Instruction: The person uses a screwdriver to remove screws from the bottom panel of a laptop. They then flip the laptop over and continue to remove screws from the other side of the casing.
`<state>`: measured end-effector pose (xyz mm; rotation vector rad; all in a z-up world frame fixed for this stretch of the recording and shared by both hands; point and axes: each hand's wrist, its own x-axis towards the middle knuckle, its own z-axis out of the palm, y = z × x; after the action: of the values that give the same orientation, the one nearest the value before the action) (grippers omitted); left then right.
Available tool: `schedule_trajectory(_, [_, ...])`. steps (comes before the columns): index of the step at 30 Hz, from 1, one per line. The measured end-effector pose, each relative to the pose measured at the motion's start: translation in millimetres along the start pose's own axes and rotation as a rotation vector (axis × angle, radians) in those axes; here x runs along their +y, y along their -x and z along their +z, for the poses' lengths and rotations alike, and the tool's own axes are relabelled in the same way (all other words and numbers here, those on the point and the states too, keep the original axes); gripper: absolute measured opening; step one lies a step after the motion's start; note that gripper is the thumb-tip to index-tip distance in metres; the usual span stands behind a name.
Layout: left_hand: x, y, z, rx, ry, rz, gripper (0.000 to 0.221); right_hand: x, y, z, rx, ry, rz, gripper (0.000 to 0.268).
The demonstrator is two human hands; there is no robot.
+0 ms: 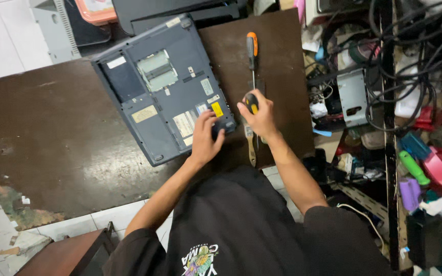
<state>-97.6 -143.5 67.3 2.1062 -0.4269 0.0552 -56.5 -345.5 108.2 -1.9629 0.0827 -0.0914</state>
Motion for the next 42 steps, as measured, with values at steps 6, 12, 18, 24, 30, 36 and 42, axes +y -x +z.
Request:
schedule_trajectory(6, [-33.6, 26.8, -31.8, 0.170, -0.200, -0.279, 0.058, 76.6, -48.7, 63.0, -0.006, 0.023, 0.086, 0.055])
schedule_trajectory(12, [-30.0, 17.2, -51.5, 0.154, -0.351, -0.581, 0.085, 81.1, -118.3, 120.5, 0.008, -0.037, 0.208, 0.029])
schedule_trajectory(18, [-40.4, 8.7, -49.1, 0.093, -0.693, -0.532, 0.088, 90.5, -114.3, 116.6, 0.042, 0.066, 0.193, 0.033])
schedule_trajectory(24, [-65.3, 26.4, -87.3, 0.011, -0.704, -0.301, 0.076, 97.8, -44.2, 101.2, 0.092, 0.171, 0.274, 0.037])
schedule_trajectory(30, [-111.5, 10.8, -134.3, -0.129, -0.600, -0.176, 0.049, 79.2, 46.4, 103.4, 0.015, -0.292, 0.555, 0.049])
schedule_trajectory(36, [-64.9, -19.7, -90.4, -0.081, -0.593, -0.516, 0.070, 53.6, 23.2, 55.8, 0.042, 0.175, 0.236, 0.029])
schedule_trajectory(42, [-55.4, -35.6, -51.5, 0.023, -0.728, -0.592, 0.079, 66.2, -47.2, 54.4, 0.068, 0.185, 0.162, 0.035])
